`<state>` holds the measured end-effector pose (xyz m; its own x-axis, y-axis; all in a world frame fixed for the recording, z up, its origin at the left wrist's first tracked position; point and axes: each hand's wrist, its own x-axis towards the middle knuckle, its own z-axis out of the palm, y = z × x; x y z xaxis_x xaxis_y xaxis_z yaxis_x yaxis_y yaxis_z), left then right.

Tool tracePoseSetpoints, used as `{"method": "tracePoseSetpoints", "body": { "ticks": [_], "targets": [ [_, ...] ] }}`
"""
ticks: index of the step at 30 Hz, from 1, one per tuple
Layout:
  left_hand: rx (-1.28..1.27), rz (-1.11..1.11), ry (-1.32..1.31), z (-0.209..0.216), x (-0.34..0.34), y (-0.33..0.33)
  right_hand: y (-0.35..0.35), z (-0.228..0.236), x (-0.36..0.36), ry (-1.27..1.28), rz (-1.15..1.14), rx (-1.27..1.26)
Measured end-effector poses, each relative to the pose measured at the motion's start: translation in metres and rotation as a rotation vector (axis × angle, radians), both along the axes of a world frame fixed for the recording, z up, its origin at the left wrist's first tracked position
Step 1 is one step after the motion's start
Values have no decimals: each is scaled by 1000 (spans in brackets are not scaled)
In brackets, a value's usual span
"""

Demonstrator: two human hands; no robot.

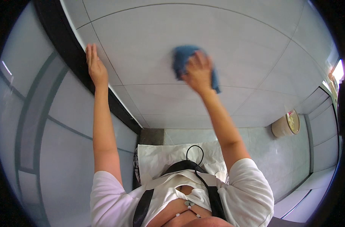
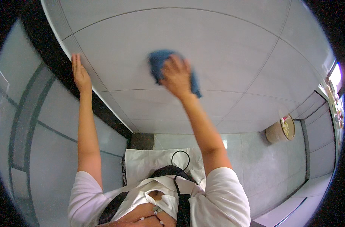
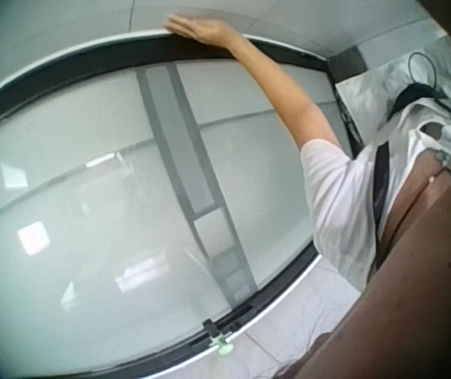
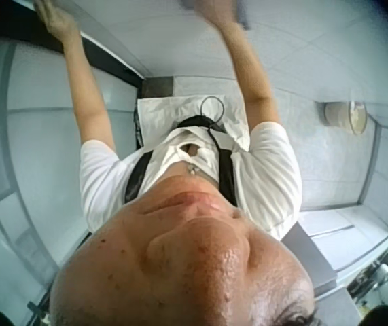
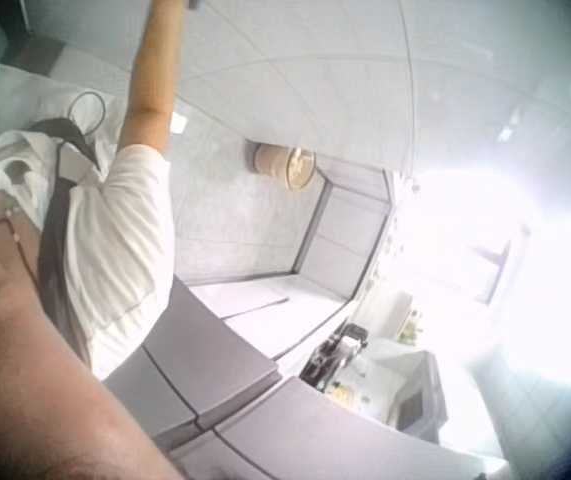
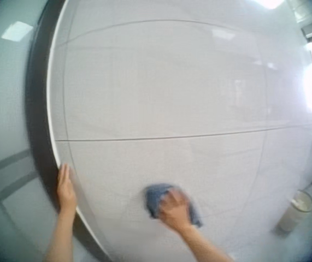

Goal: The person wipes a tiled wall with a blue cloth, moving from top to bottom and around a set of hanging kitchen utensils.

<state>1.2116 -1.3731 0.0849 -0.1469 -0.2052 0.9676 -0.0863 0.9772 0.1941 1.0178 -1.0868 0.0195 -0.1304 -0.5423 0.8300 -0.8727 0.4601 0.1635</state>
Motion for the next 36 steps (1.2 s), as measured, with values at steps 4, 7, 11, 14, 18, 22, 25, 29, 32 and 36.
{"method": "tracePoseSetpoints", "body": {
  "ticks": [4, 7, 11, 14, 18, 22, 25, 29, 32, 36],
  "targets": [
    [-31, -23, 17, 8, 8, 14, 77, 61, -69, 72, -203, -955],
    [-17, -45, 29, 14, 10, 27, 95, 108, -54, 90, -349, -954],
    [-16, -34, -2, 20, 17, 33, 38, 116, -32, 171, -414, -703],
    [87, -102, -31, 21, 30, 38, -32, 112, 28, 167, -115, -381],
    [96, -88, -73, 12, 22, 25, -79, 107, 52, 266, 71, -319],
    [66, -61, -64, 10, 21, 24, -43, 105, 27, 249, 53, -305],
    [44, -36, -78, 13, 23, 23, 17, 96, -20, 258, -155, -456],
    [70, -72, -67, 15, 22, 34, 106, 89, -87, 194, -361, -752],
    [53, -22, -72, 17, 22, 32, 113, 101, -90, 174, -382, -859],
    [51, 8, -70, 16, 28, 38, 78, 134, -68, 236, -352, -825]
  ]
}}
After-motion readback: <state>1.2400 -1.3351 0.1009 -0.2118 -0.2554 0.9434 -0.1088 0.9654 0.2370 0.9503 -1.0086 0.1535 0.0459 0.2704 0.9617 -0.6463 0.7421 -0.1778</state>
